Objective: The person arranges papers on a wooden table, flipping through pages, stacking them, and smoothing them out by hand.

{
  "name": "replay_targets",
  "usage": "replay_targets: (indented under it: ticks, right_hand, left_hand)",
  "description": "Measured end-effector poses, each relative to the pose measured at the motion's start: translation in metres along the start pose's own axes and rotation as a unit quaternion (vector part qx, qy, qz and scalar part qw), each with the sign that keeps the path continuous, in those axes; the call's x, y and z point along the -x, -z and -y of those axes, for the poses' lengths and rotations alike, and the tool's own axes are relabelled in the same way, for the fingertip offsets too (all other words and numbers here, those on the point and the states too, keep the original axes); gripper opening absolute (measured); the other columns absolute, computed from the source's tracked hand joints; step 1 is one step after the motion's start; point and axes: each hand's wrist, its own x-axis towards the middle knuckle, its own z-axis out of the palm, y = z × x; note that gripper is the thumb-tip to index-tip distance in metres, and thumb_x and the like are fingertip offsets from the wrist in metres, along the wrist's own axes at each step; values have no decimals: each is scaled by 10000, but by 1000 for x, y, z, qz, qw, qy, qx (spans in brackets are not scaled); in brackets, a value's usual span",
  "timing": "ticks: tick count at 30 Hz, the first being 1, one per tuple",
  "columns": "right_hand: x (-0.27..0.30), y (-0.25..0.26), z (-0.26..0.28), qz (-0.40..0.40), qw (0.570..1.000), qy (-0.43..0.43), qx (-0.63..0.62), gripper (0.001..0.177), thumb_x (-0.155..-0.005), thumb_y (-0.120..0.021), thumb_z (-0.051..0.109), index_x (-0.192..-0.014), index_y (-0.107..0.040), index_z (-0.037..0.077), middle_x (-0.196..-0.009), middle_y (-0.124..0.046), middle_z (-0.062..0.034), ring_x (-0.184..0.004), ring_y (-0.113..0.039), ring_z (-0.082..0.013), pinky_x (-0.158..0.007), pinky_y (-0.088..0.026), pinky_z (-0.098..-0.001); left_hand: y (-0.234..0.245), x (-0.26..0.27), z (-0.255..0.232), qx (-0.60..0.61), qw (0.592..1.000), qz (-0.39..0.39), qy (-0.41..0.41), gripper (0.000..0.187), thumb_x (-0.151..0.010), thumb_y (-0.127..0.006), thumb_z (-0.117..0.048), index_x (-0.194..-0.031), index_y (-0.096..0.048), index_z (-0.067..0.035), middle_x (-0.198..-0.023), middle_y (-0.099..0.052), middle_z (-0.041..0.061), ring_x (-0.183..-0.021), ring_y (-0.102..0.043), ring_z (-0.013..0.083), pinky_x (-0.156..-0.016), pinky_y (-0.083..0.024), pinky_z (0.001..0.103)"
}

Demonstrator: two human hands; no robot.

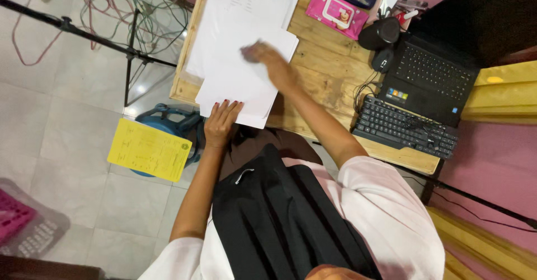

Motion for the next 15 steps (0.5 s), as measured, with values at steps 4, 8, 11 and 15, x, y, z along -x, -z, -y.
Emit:
replay_targets:
  ticks: [4, 8, 11, 15]
  right_hand:
    - [8, 77, -66, -160, 958, -122, 206, 376, -957, -560, 48, -1305, -702, 68, -1408, -626, -160, -1305, -517, -387, -1140, -374, -465]
    - [4, 104, -43, -264, 928, -43, 261, 295, -1013, -574, 44, -1288, -677, 17, -1404, -593, -206, -1295, -516, -424, -1095, -363, -505]
    - [-8, 74, 15, -236, 966, -80, 66, 241, -1036, -550, 7, -1220, -691, 74, -1247, -672, -96, -1210, -634, -313, -1078, -482, -432]
    - [-18, 9, 100, -12, 998, -66, 9, 230, -923, -715, 168, -1132, -696, 75, -1053, -687, -104, -1020, -626, -297, -895, -480, -414]
  left_hand:
    - [71, -7, -20, 96, 983, -84, 129, 289, -937, -633, 37, -1176, -748, -77, -1146, -761, 112, -1082, -750, 287, -947, -590, 376]
    - [113, 41, -7, 126, 907, -221, 335, 213, -953, -729, 15, -1163, -709, 37, -1091, -748, 135, -968, -714, 228, -884, -563, 329]
    - [112, 99, 23, 162, 800, -323, 478, 133, -1073, -665, 16, -1151, -676, 123, -1090, -733, 144, -968, -671, 188, -906, -572, 327]
    - [104, 181, 32, 229, 691, -386, 567, 179, -1024, -590, 28, -1155, -628, 144, -1118, -721, 139, -963, -696, 198, -857, -603, 326]
